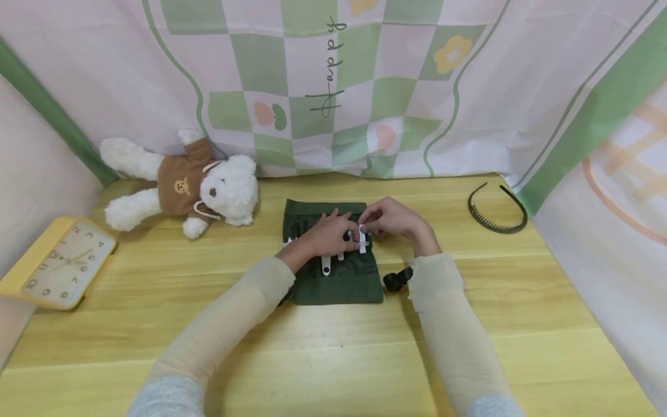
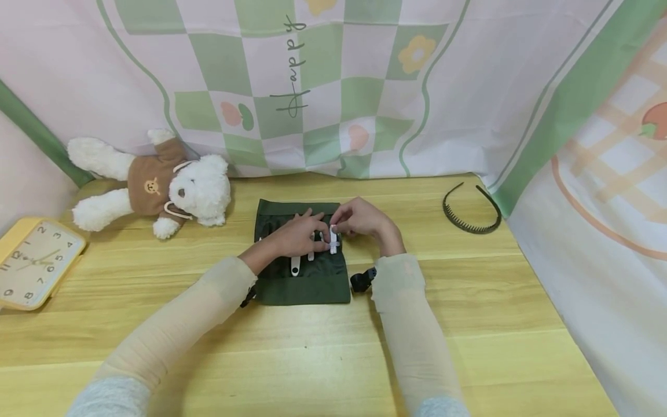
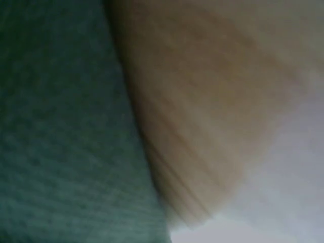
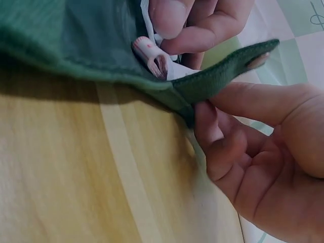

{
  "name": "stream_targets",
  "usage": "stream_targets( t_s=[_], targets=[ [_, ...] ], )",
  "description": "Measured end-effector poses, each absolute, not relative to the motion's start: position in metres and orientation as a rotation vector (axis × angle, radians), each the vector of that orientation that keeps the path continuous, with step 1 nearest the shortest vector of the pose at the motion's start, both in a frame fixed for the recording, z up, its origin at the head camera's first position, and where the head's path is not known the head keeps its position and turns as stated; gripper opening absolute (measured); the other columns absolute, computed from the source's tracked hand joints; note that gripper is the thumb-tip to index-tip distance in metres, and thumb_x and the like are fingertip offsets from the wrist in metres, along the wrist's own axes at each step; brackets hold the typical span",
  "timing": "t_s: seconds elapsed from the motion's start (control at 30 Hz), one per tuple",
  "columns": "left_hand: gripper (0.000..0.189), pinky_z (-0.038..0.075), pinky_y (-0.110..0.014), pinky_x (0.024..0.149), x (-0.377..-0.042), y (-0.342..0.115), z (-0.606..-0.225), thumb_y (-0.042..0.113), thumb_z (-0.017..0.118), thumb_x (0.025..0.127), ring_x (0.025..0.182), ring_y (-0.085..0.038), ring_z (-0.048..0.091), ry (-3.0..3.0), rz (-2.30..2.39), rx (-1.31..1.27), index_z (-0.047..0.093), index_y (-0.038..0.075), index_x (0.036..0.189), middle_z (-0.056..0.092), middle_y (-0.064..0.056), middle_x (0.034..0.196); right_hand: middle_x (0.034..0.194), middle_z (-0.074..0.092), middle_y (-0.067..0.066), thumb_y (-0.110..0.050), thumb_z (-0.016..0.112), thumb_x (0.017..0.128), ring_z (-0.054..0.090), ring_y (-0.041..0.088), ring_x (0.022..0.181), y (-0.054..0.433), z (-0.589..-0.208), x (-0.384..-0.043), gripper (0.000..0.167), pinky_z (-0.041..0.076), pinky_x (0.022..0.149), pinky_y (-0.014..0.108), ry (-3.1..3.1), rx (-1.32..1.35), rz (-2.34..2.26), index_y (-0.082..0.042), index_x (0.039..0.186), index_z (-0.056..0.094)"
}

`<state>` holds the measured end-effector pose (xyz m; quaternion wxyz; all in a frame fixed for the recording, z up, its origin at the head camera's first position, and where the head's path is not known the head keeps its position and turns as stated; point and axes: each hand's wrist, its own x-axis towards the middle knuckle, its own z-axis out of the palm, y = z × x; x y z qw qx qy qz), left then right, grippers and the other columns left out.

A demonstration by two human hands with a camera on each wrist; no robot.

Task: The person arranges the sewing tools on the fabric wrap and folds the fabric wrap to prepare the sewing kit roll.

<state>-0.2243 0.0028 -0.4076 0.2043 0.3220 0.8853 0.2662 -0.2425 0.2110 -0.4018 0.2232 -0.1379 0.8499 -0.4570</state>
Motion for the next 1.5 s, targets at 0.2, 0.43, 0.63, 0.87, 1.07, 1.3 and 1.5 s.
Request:
stream_targets(
  t_s=[0.2, 0.43, 0.63, 0.87, 1.07, 1.3, 1.5],
  targets=[
    [0.008, 0.005, -0.066, 0.117, -0.224, 0.001, -0.407, 0.024, 0.067, 0.101, 0.151, -0.049, 0.005, 2.462, 0.753, 0.893, 0.07, 0.017, 0.102, 0.032, -0.022, 0.16, 0.086, 0.072, 0.01, -0.001, 0.068, 0.096, 0.054, 0.021, 0.065, 0.21, -0.402, -0.244, 0.01, 0.047, 0.06, 0.031, 2.344, -0.425, -1.239, 0.004, 0.101, 0.075],
    [0.006, 0.004, -0.065, 0.118, -0.225, 0.001, -0.406, 0.023, 0.066, 0.101, 0.151, -0.048, 0.005, 2.458, 0.75, 0.897, 0.069, 0.018, 0.101, 0.032, -0.022, 0.16, 0.086, 0.072, 0.009, -0.002, 0.07, 0.095, 0.052, 0.02, 0.062, 0.21, -0.402, -0.245, 0.01, 0.045, 0.056, 0.031, 2.327, -0.423, -1.231, 0.004, 0.1, 0.076],
    [0.007, 0.005, -0.064, 0.118, -0.224, 0.001, -0.407, 0.025, 0.066, 0.101, 0.151, -0.047, 0.005, 2.467, 0.746, 0.889, 0.069, 0.018, 0.1, 0.035, -0.02, 0.159, 0.092, 0.074, 0.012, -0.004, 0.071, 0.095, 0.054, 0.02, 0.064, 0.212, -0.401, -0.245, 0.013, 0.046, 0.056, 0.031, 2.311, -0.389, -1.236, 0.004, 0.102, 0.078],
    [0.008, 0.004, -0.063, 0.119, -0.224, -0.002, -0.409, 0.025, 0.066, 0.101, 0.152, -0.045, 0.005, 2.457, 0.791, 0.887, 0.07, 0.018, 0.103, 0.034, -0.019, 0.16, 0.098, 0.073, 0.014, -0.003, 0.067, 0.097, 0.058, 0.022, 0.07, 0.214, -0.401, -0.244, 0.015, 0.05, 0.06, 0.032, 2.304, -0.397, -1.229, 0.003, 0.105, 0.078],
    [0.011, 0.005, -0.059, 0.12, -0.226, -0.007, -0.408, 0.024, 0.066, 0.101, 0.154, -0.039, 0.008, 2.418, 0.881, 0.876, 0.073, 0.016, 0.106, 0.038, -0.017, 0.159, 0.104, 0.073, 0.016, -0.004, 0.066, 0.098, 0.064, 0.022, 0.08, 0.216, -0.402, -0.243, 0.018, 0.055, 0.069, 0.035, 2.303, -0.396, -1.242, 0.004, 0.111, 0.075],
    [0.013, 0.04, -0.047, 0.11, -0.227, -0.014, -0.403, 0.023, 0.065, 0.102, 0.144, -0.032, 0.039, 2.39, 0.983, 0.835, 0.071, 0.015, 0.109, 0.031, -0.015, 0.162, 0.118, 0.068, 0.022, -0.006, 0.062, 0.101, 0.066, 0.025, 0.094, 0.221, -0.4, -0.241, 0.028, 0.057, 0.079, 0.041, 2.305, -0.378, -1.269, 0.007, 0.124, 0.068],
    [0.025, 0.045, -0.043, 0.103, -0.23, -0.025, -0.396, 0.024, 0.065, 0.102, 0.128, -0.024, 0.053, 2.44, 1.023, 0.864, 0.068, 0.01, 0.122, 0.053, -0.008, 0.145, 0.125, 0.064, 0.024, -0.004, 0.062, 0.1, 0.065, 0.031, 0.102, 0.224, -0.398, -0.239, 0.032, 0.056, 0.083, 0.042, 2.317, -0.348, -1.268, 0.005, 0.131, 0.064]
  ],
)
